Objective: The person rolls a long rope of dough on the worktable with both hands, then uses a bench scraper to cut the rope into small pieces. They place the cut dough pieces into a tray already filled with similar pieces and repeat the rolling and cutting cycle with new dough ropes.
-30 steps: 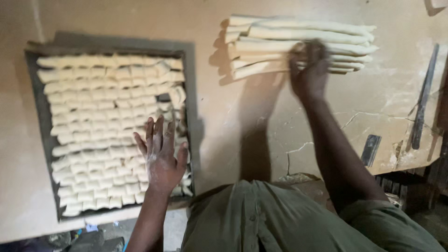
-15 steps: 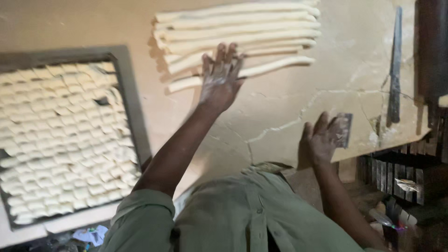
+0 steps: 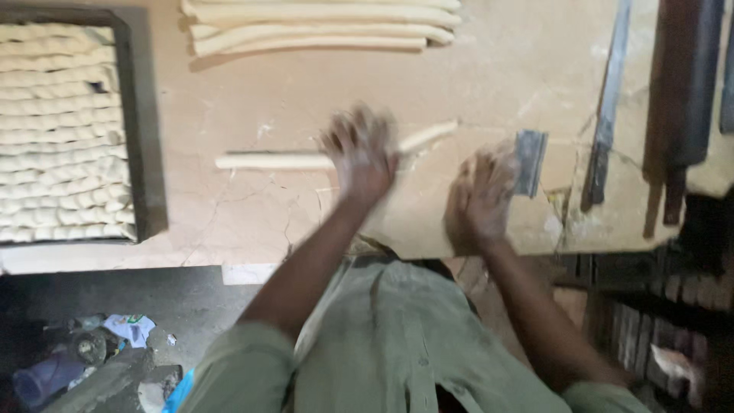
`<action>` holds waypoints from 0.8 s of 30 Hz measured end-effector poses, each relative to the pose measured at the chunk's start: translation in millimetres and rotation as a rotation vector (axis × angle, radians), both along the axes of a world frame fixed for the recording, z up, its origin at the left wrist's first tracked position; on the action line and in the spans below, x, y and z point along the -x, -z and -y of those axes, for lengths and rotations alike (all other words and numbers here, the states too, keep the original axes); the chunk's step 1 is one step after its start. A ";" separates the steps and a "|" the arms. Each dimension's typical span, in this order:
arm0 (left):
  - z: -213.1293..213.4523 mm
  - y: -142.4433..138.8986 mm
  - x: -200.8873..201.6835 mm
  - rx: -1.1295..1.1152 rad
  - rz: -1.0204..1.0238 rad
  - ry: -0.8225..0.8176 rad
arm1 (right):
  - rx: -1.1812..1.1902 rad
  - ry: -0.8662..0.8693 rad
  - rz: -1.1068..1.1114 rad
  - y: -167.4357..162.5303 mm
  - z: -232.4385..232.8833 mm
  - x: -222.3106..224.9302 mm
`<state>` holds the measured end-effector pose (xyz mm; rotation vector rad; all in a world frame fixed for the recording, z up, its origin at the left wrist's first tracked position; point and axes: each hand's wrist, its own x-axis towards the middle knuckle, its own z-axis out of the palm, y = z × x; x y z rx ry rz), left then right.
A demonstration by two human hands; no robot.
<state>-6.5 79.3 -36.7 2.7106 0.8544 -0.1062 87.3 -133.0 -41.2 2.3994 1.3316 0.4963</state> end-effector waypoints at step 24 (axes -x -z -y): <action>-165.3 5.8 109.4 -0.101 0.000 0.267 | -0.079 -0.033 -0.675 -31.8 -263.8 120.7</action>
